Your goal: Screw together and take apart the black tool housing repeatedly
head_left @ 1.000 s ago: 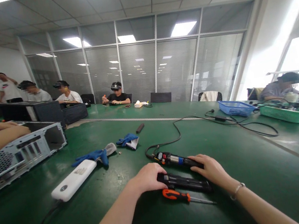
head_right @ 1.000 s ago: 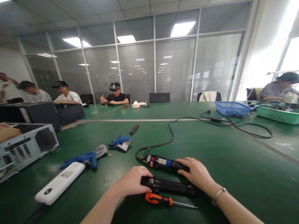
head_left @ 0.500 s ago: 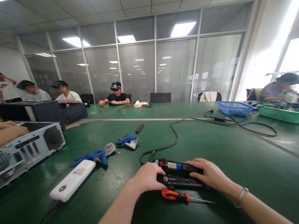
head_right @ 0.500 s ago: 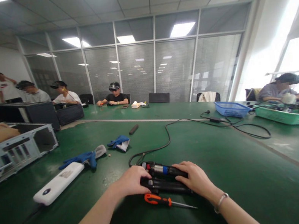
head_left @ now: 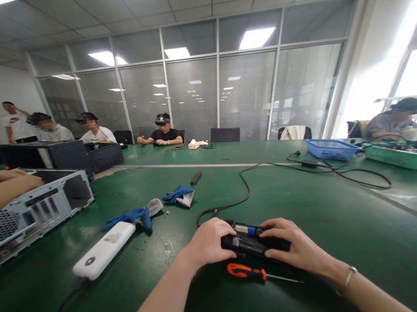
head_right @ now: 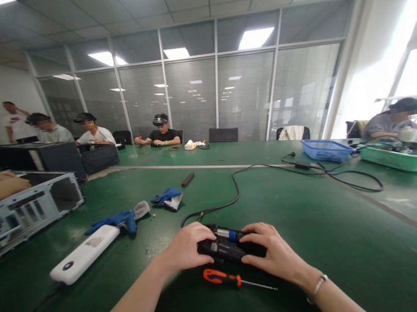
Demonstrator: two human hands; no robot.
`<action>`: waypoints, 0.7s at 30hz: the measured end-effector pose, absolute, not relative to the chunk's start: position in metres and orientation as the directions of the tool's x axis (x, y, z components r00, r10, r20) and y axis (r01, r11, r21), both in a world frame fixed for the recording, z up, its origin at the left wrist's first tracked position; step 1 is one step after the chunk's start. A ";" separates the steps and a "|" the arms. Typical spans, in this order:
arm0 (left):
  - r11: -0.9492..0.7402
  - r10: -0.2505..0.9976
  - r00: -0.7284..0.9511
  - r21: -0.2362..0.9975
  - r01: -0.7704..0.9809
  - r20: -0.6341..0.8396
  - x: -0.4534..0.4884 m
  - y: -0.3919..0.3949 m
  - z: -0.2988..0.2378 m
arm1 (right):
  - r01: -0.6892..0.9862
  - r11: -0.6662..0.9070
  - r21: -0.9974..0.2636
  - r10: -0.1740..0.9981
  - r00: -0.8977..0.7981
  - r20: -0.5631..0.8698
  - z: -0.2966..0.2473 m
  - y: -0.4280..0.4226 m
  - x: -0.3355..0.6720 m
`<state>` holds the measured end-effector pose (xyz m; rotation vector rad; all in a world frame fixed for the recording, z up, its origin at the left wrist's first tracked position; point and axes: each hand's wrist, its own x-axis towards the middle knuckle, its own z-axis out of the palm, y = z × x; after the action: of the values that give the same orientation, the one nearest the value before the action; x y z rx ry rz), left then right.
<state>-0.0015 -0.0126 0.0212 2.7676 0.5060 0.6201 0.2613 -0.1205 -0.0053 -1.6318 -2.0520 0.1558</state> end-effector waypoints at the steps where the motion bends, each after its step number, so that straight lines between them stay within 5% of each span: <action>1: -0.913 0.377 0.835 0.310 0.264 0.401 -0.002 -0.012 0.021 | 0.880 0.285 -0.379 0.933 -0.163 0.322 -0.005 -0.121 0.261; 11: -0.940 0.340 0.708 0.243 0.238 0.619 0.003 -0.003 0.007 | 0.896 0.395 -0.205 0.817 -0.240 0.524 -0.010 -0.119 0.263; 21: -0.866 0.496 0.702 0.350 0.357 0.511 0.008 0.013 -0.016 | 0.912 0.345 -0.224 0.858 -0.210 0.468 -0.020 -0.109 0.260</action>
<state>0.0079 0.0126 -0.0155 2.6860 0.6838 0.9039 0.2596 -0.1094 -0.0195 -1.5404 -2.0979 -0.1355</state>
